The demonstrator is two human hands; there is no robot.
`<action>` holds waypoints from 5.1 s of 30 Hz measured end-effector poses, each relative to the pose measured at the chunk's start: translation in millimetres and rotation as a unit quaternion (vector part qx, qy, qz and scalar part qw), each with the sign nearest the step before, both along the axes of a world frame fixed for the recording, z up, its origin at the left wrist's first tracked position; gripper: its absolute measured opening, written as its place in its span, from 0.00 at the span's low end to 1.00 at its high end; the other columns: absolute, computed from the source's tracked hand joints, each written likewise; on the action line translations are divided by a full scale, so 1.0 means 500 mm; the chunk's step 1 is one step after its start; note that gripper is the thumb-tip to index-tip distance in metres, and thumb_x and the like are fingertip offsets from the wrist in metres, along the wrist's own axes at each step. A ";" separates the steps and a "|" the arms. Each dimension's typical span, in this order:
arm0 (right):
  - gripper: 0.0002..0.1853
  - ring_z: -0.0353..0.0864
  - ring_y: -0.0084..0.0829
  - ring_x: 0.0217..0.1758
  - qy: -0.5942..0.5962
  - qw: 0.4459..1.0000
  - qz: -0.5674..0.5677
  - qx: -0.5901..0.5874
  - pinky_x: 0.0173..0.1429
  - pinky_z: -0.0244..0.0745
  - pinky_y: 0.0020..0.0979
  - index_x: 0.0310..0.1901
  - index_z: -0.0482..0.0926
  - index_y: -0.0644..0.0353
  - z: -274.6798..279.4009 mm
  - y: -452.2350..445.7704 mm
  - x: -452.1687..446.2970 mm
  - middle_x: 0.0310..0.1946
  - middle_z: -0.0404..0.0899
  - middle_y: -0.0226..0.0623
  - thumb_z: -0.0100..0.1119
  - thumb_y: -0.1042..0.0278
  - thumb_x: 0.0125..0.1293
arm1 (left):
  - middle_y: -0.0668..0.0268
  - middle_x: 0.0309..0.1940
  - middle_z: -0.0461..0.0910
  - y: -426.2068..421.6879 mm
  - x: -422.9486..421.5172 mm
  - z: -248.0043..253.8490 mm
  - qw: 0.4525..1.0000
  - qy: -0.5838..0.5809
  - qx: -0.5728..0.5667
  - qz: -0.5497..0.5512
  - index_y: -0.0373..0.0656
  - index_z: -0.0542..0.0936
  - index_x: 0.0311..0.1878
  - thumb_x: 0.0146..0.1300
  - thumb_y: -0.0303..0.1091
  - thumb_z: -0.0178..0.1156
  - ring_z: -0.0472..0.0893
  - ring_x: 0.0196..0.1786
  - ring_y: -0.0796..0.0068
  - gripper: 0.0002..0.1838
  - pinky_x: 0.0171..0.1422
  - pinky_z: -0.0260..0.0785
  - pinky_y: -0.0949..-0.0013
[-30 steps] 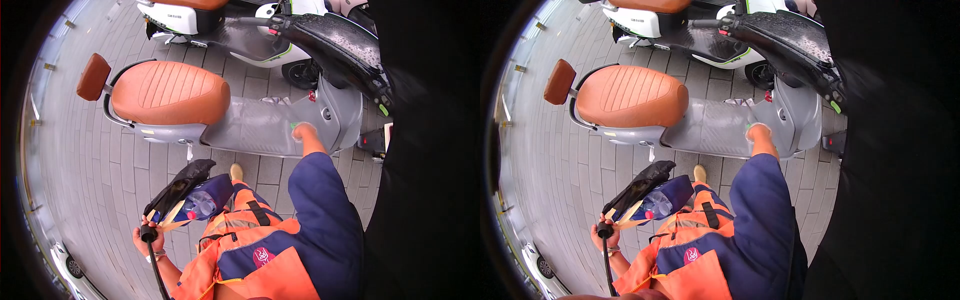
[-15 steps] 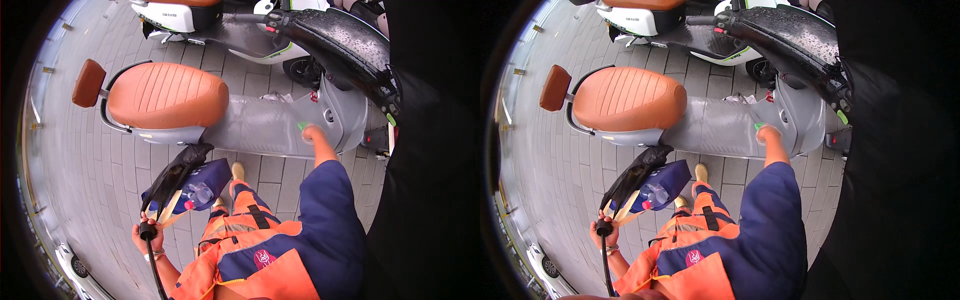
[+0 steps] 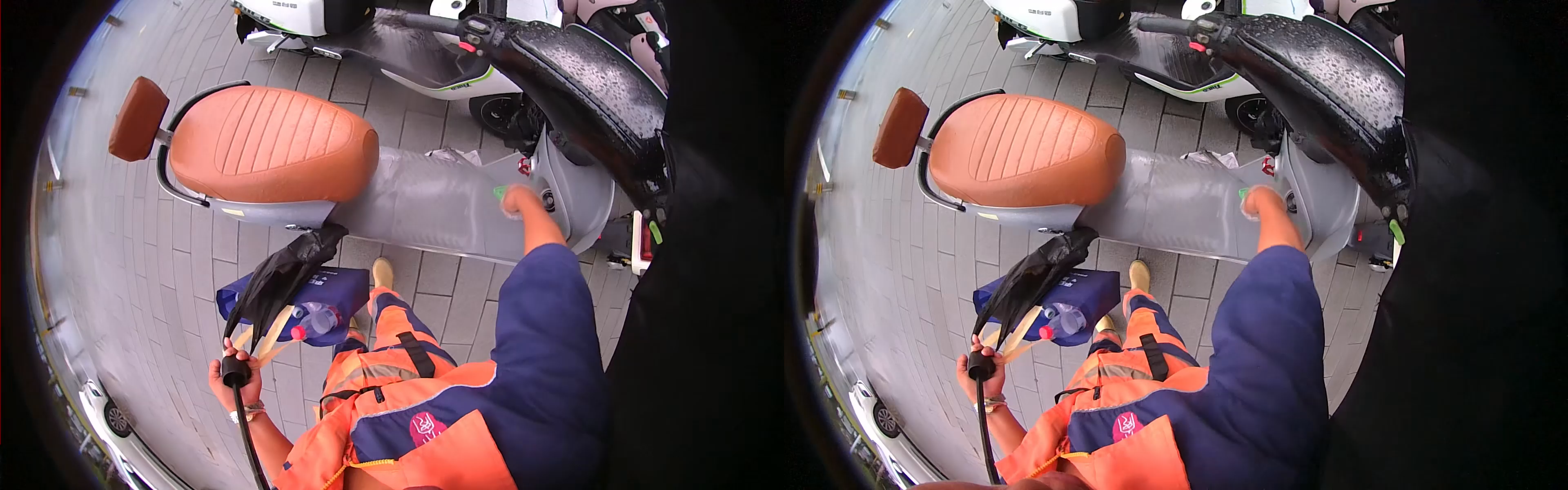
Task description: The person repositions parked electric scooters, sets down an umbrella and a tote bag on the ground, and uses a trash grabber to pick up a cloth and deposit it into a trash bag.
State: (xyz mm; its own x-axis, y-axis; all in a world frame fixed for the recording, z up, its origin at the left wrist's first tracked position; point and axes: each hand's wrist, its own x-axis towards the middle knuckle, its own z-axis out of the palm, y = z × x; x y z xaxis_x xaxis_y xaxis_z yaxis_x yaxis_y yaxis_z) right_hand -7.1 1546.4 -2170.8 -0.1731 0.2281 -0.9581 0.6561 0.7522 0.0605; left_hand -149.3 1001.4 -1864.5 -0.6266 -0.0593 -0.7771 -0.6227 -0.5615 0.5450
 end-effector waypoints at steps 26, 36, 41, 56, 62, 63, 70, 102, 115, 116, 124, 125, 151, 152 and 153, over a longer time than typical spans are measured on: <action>0.20 0.77 0.39 0.30 0.213 0.915 -0.341 0.028 0.37 0.71 0.36 0.32 0.75 0.62 0.161 -0.300 0.298 0.26 0.77 0.45 0.65 0.57 0.37 | 0.68 0.28 0.72 -0.013 -0.077 -0.028 0.996 -0.016 0.011 -0.083 0.38 0.65 0.51 0.52 0.37 0.42 0.73 0.30 0.70 0.22 0.36 0.68 0.65; 0.21 0.76 0.45 0.37 0.269 0.884 -0.352 0.148 0.42 0.72 0.38 0.39 0.72 0.60 0.238 -0.539 0.366 0.32 0.76 0.47 0.58 0.66 0.38 | 0.68 0.28 0.73 -0.083 -0.099 -0.075 0.982 -0.010 0.102 -0.159 0.37 0.66 0.50 0.52 0.37 0.42 0.74 0.31 0.68 0.22 0.37 0.68 0.63; 0.21 0.76 0.46 0.38 0.227 0.862 -0.421 0.170 0.42 0.71 0.39 0.41 0.72 0.57 0.278 -0.668 0.488 0.33 0.76 0.48 0.56 0.70 0.38 | 0.68 0.29 0.73 -0.135 -0.108 -0.094 0.970 -0.016 0.109 -0.218 0.38 0.67 0.49 0.52 0.38 0.43 0.74 0.30 0.68 0.22 0.37 0.67 0.64; 0.25 0.75 0.47 0.40 0.180 0.770 -0.577 0.203 0.42 0.71 0.40 0.44 0.70 0.51 0.306 -1.080 0.793 0.33 0.76 0.45 0.58 0.70 0.37 | 0.67 0.27 0.74 -0.033 -0.019 -0.025 0.922 -0.017 0.053 -0.383 0.36 0.68 0.48 0.52 0.40 0.42 0.73 0.30 0.68 0.22 0.34 0.66 0.70; 0.25 0.74 0.46 0.43 0.101 0.755 -0.618 0.195 0.46 0.70 0.41 0.48 0.66 0.52 0.251 -1.169 0.838 0.37 0.75 0.47 0.54 0.70 0.43 | 0.67 0.26 0.75 0.033 0.125 0.032 0.873 -0.017 -0.008 -0.488 0.36 0.71 0.44 0.53 0.42 0.41 0.74 0.28 0.69 0.21 0.31 0.66 0.69; 0.24 0.74 0.46 0.44 0.103 0.753 -0.619 0.199 0.47 0.69 0.39 0.47 0.66 0.53 0.233 -1.171 0.853 0.38 0.75 0.48 0.54 0.71 0.44 | 0.67 0.26 0.75 0.046 0.152 0.033 0.859 -0.017 -0.018 -0.511 0.36 0.71 0.44 0.53 0.42 0.41 0.74 0.28 0.69 0.21 0.31 0.66 0.69; 0.18 0.75 0.43 0.45 0.104 0.727 -0.656 0.173 0.49 0.69 0.36 0.43 0.69 0.60 0.206 -1.156 0.801 0.39 0.75 0.47 0.52 0.69 0.47 | 0.66 0.25 0.76 0.116 0.219 0.034 0.815 -0.040 -0.036 -0.577 0.37 0.76 0.41 0.52 0.48 0.40 0.73 0.29 0.70 0.26 0.36 0.63 0.68; 0.23 0.75 0.45 0.43 0.102 0.927 -0.335 0.130 0.45 0.71 0.38 0.43 0.73 0.55 0.224 -1.242 0.636 0.38 0.76 0.48 0.59 0.67 0.39 | 0.61 0.24 0.72 -0.501 0.053 -0.056 0.953 -0.045 0.032 -0.298 0.33 0.68 0.39 0.52 0.27 0.46 0.70 0.23 0.70 0.11 0.28 0.66 0.73; 0.24 0.75 0.43 0.44 0.220 0.973 -0.060 -0.030 0.47 0.70 0.37 0.44 0.73 0.55 0.071 -1.118 -0.034 0.40 0.76 0.46 0.58 0.64 0.38 | 0.63 0.25 0.72 -0.687 -0.252 0.016 0.983 0.183 -0.021 -0.010 0.33 0.70 0.38 0.52 0.29 0.48 0.72 0.24 0.68 0.11 0.27 0.67 0.72; 0.24 0.75 0.43 0.44 0.224 0.972 -0.057 -0.041 0.47 0.70 0.37 0.44 0.73 0.55 0.041 -1.132 -0.068 0.40 0.76 0.46 0.58 0.64 0.38 | 0.63 0.25 0.72 -0.699 -0.278 0.030 0.982 0.187 -0.032 -0.007 0.33 0.70 0.38 0.52 0.29 0.48 0.72 0.24 0.68 0.11 0.27 0.67 0.72; 0.21 0.78 0.39 0.39 0.226 0.970 -0.084 -0.042 0.44 0.72 0.34 0.35 0.78 0.58 0.021 -1.135 -0.384 0.34 0.78 0.45 0.62 0.60 0.33 | 0.66 0.26 0.72 -0.750 -0.370 0.046 0.977 0.196 0.003 0.087 0.35 0.69 0.42 0.53 0.32 0.47 0.72 0.27 0.70 0.14 0.29 0.66 0.72; 0.22 0.78 0.39 0.39 0.225 0.972 -0.067 -0.027 0.45 0.72 0.33 0.35 0.78 0.57 0.011 -1.125 -0.409 0.34 0.78 0.45 0.62 0.59 0.33 | 0.66 0.27 0.72 -0.736 -0.371 0.040 0.975 0.200 0.016 0.100 0.35 0.69 0.42 0.53 0.33 0.47 0.72 0.28 0.70 0.14 0.30 0.66 0.72; 0.11 0.52 0.20 0.09 0.082 0.473 -0.847 -0.228 0.14 0.49 0.21 0.25 0.67 0.55 -0.001 -1.120 -0.964 0.13 0.60 0.26 0.61 0.65 0.44 | 0.64 0.33 0.73 -0.527 -1.368 -0.062 0.958 0.157 0.103 -0.215 0.34 0.65 0.50 0.55 0.36 0.45 0.74 0.34 0.67 0.21 0.35 0.73 0.68; 0.11 0.53 0.20 0.09 0.080 0.480 -0.847 -0.215 0.14 0.49 0.21 0.24 0.67 0.55 0.008 -1.130 -0.975 0.13 0.60 0.27 0.61 0.66 0.43 | 0.65 0.33 0.72 -0.531 -1.387 -0.043 0.959 0.152 0.066 -0.231 0.34 0.65 0.50 0.55 0.36 0.44 0.74 0.34 0.68 0.21 0.34 0.72 0.69; 0.12 0.53 0.20 0.09 0.079 0.487 -0.846 -0.202 0.14 0.50 0.21 0.24 0.66 0.55 0.013 -1.134 -0.990 0.13 0.60 0.28 0.61 0.66 0.43 | 0.65 0.33 0.72 -0.516 -1.417 -0.041 0.956 0.159 0.047 -0.240 0.34 0.64 0.51 0.56 0.36 0.42 0.73 0.34 0.69 0.21 0.33 0.72 0.71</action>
State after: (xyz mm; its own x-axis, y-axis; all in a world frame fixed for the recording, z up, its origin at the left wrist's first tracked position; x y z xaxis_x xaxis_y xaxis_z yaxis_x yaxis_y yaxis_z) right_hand -502.0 979.5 -2164.3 -0.1441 -0.0301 -0.9891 0.3292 -0.9441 -0.0192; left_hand -857.7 743.4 -1885.2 -0.7694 0.3556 -0.5307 -0.6325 -0.3078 0.7107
